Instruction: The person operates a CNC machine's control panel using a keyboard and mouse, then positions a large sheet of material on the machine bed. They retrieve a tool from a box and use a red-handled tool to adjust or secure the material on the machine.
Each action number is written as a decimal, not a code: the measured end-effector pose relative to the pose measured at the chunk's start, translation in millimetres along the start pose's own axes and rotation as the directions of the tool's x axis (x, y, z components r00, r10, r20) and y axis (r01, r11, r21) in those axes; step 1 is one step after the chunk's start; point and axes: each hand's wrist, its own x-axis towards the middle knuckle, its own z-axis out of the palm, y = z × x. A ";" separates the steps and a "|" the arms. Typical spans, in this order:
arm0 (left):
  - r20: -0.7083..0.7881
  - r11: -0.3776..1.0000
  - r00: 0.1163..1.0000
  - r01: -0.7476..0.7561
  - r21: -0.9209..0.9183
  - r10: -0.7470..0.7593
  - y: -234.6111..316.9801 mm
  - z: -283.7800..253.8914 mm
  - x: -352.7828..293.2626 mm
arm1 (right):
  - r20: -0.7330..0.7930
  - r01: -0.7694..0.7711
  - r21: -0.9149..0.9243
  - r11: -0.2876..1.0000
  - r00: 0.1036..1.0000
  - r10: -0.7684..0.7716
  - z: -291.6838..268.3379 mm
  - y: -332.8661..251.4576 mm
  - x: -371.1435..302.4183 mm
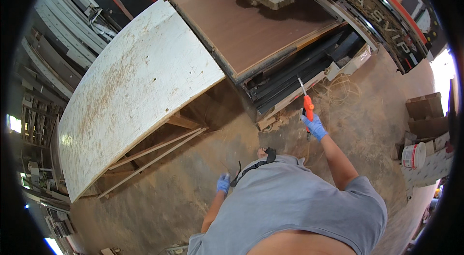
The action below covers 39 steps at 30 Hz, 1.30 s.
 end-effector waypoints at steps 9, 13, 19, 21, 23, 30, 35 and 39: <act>-0.083 0.981 0.996 0.046 0.186 -0.031 -23.8 -9.1 1.4 | 0.049 -0.090 -0.464 0.881 0.991 0.127 34.7 33.0 -14.4; -0.086 0.979 0.993 -0.066 0.192 0.084 38.9 6.2 20.2 | 0.128 -0.080 -0.572 0.816 0.974 0.186 22.9 73.3 -39.9; -0.117 0.979 0.972 -0.205 -0.017 0.202 176.3 47.8 45.0 | 0.151 -0.225 -0.411 0.884 0.939 0.309 24.8 129.8 -47.5; -0.121 0.956 0.955 -0.282 -0.087 0.271 218.2 53.8 62.5 | 0.079 -0.269 -0.448 0.853 0.938 0.338 29.0 124.6 -43.9; -0.149 0.867 0.887 -0.459 -0.194 0.437 246.0 56.4 94.9 | 0.019 -0.310 -0.517 0.798 0.928 0.373 36.7 115.6 -35.3; -0.095 0.521 0.561 -0.677 0.521 0.823 423.2 41.9 153.9 | -0.136 -0.372 -0.314 0.873 0.928 0.347 66.4 91.7 -22.3; 0.045 0.303 0.522 -0.560 0.771 0.852 480.4 41.7 220.7 | -0.193 -0.354 -0.094 0.930 0.923 0.332 95.0 85.7 -17.5; 0.135 0.208 0.479 -0.596 0.776 0.867 498.7 30.4 247.4 | -0.242 -0.447 -0.099 0.889 0.877 0.414 114.2 92.8 -14.7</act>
